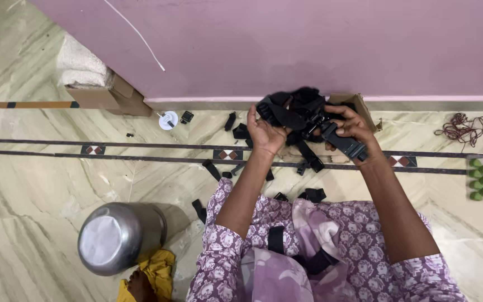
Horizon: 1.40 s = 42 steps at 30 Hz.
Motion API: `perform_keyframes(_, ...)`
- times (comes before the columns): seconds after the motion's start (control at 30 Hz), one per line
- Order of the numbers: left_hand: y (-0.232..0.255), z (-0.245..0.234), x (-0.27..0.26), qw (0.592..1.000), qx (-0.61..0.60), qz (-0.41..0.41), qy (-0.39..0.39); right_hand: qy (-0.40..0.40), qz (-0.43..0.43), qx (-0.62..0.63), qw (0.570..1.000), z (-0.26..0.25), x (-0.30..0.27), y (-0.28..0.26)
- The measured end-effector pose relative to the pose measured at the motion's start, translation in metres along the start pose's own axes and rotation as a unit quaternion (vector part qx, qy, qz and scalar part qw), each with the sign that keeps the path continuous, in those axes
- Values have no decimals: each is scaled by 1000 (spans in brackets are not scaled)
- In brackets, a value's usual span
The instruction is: The person sits on the floor and repeatedly picks up black plastic buckles and straps from a cardboard box. They thread the straps through the buckles, pull them taut, and place them back into the box. The process is repeated for multiple units.
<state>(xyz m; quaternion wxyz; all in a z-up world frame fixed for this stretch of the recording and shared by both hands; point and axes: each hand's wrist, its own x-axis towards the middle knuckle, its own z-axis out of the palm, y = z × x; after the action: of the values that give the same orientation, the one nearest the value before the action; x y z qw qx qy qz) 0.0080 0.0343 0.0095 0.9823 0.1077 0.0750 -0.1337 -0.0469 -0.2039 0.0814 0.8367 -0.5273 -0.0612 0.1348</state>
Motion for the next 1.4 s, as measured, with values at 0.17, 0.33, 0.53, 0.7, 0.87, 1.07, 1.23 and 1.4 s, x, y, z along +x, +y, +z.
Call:
perform_keyframes(0.17, 7, -24, 18, 993, 106, 20, 43, -19, -3, 1, 1000, -1, -1, -4)
perform_keyframes(0.33, 3, -35, 26, 980, 173, 30, 99, 11, -6, -1, 1000, -1, 0, -6)
perform_keyframes(0.53, 10, -36, 30, 978, 159, 15, 135, 4, -10, -3, 1000, -2, -1, -9)
perform_keyframes(0.7, 11, -46, 37, 961, 254, -2, 110, 60, -43, 49, 996, -14, 0, -2)
perform_keyframes(0.87, -4, -36, 29, 975, 219, -23, 28, 19, -49, 213, 976, -28, 4, 1)
perform_keyframes(1.07, -10, -24, 22, 991, 121, -52, -22, -13, -99, 298, 949, -24, -2, -1)
perform_keyframes(1.23, -17, -20, 15, 992, 68, -106, -33, -30, -86, 361, 928, -47, -2, 5)
perform_keyframes(1.4, -20, -22, 9, 986, 63, -116, -105, 30, -127, 357, 925, -78, 7, 18)
